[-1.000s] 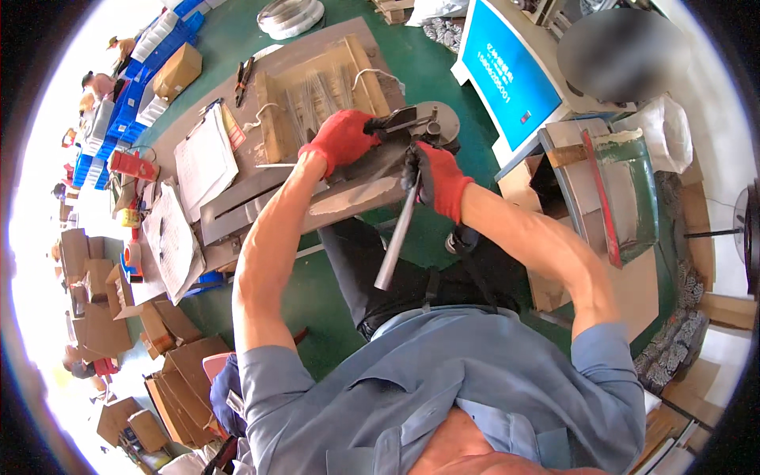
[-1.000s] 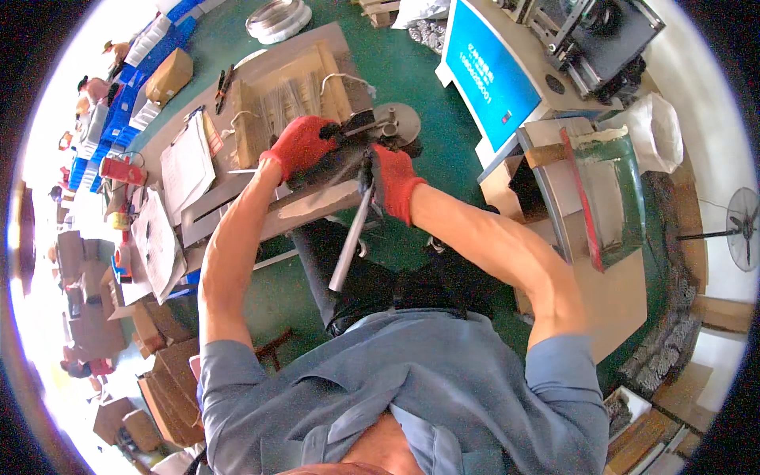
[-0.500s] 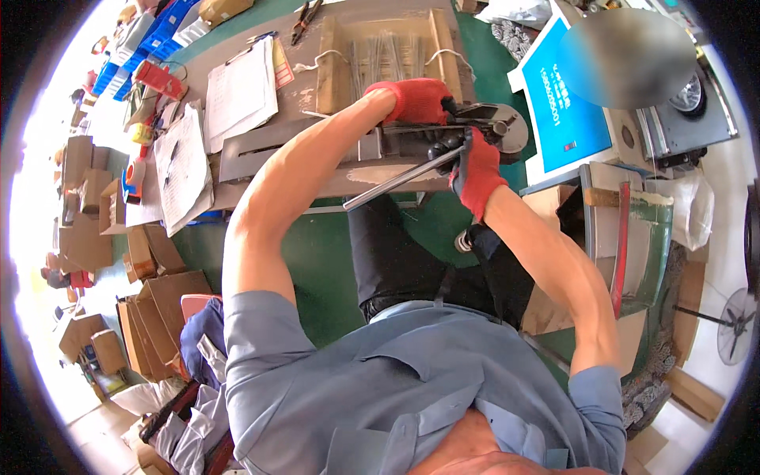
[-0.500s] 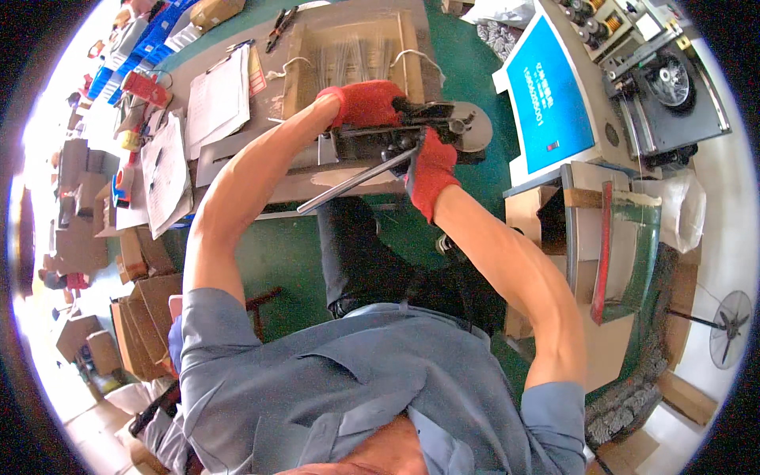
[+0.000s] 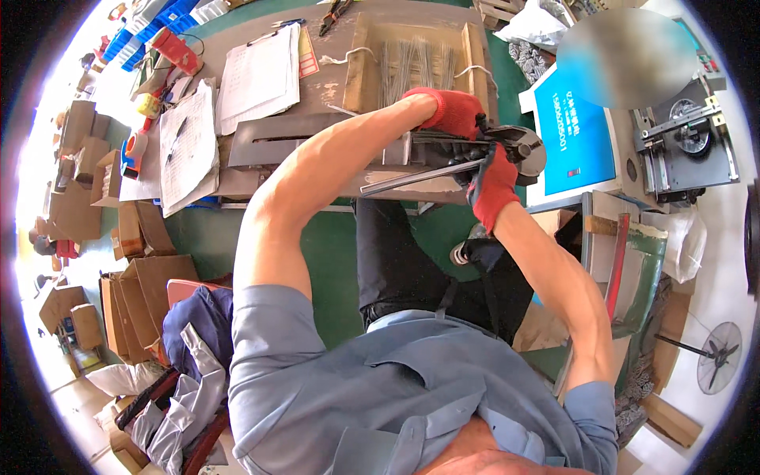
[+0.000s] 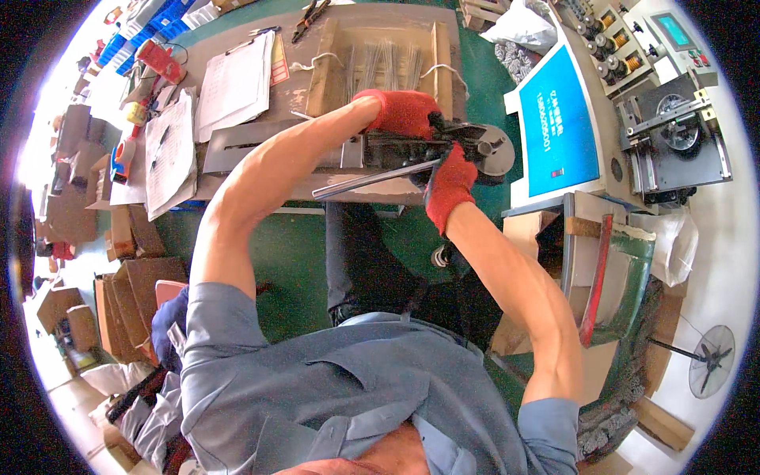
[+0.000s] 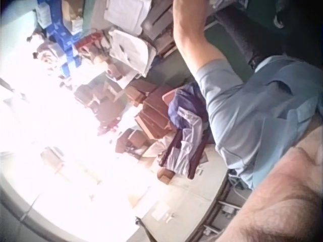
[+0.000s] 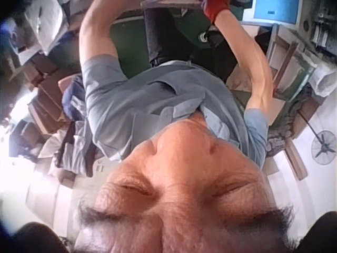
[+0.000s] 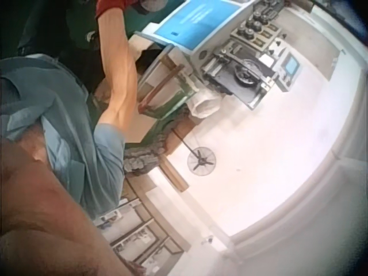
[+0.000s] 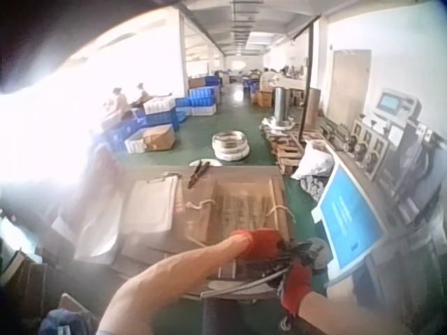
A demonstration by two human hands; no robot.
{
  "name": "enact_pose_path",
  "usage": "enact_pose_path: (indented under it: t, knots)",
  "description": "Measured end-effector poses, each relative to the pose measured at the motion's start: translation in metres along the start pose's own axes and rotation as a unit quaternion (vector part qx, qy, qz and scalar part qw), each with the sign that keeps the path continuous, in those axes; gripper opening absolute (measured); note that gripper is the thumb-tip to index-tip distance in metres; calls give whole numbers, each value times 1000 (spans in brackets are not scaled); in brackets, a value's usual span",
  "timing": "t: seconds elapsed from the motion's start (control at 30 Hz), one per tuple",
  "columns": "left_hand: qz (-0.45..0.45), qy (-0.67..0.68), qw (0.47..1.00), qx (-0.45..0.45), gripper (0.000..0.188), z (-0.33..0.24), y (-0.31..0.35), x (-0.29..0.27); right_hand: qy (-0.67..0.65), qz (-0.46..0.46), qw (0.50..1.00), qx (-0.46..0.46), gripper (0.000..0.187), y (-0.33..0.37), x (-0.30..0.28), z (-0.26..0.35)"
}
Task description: The person uses a manual bench shear to cut long metal rods into shorter segments. They repeatedly pick up a rod, position it in the shear, and operate the lever to cut the metal, then place the cut pieces into a cardboard box. The person also briefly interacts with a machine control panel during the process.
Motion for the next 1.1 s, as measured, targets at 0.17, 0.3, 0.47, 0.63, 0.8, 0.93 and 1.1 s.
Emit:
enact_pose_path:
  t: [0.17, 0.3, 0.47, 0.63, 0.8, 0.93, 1.1]
  knots:
    - [13, 25, 999, -15, 37, 4, -4, 4, 48, 2, 998, -43, 40, -16, -11, -5]
    - [-3, 0, 1000, -12, 35, 4, -5, 3, 28, -11, 999, -27, 38, -15, -11, -4]
    - [-51, -40, 998, -20, 34, 0, 2, 7, 63, 91, 993, 29, 29, 2, -24, 5]
    - [-98, -29, 994, -28, 32, -24, 21, 7, 195, 140, 970, 45, 35, 2, -77, 27]
    - [-171, -37, 984, -38, 30, -42, 37, -4, 437, 126, 868, -201, 34, 34, -101, 115]
    - [-190, 42, 980, -43, 24, -55, 44, -20, 375, 160, 851, -332, 39, 58, -62, 183]
    - [-216, 180, 960, -20, 24, -94, 51, -45, 89, 292, 934, -186, 39, 2, -35, 193]
Point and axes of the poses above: each hand's wrist, its own y-axis away from the middle knuckle, its own x-axis out of the palm, z = x × y, the point moved 7 cm from there along -y, towards the middle knuckle, and after that the axes turned 4 degrees about -x, right-handed, at the moved point
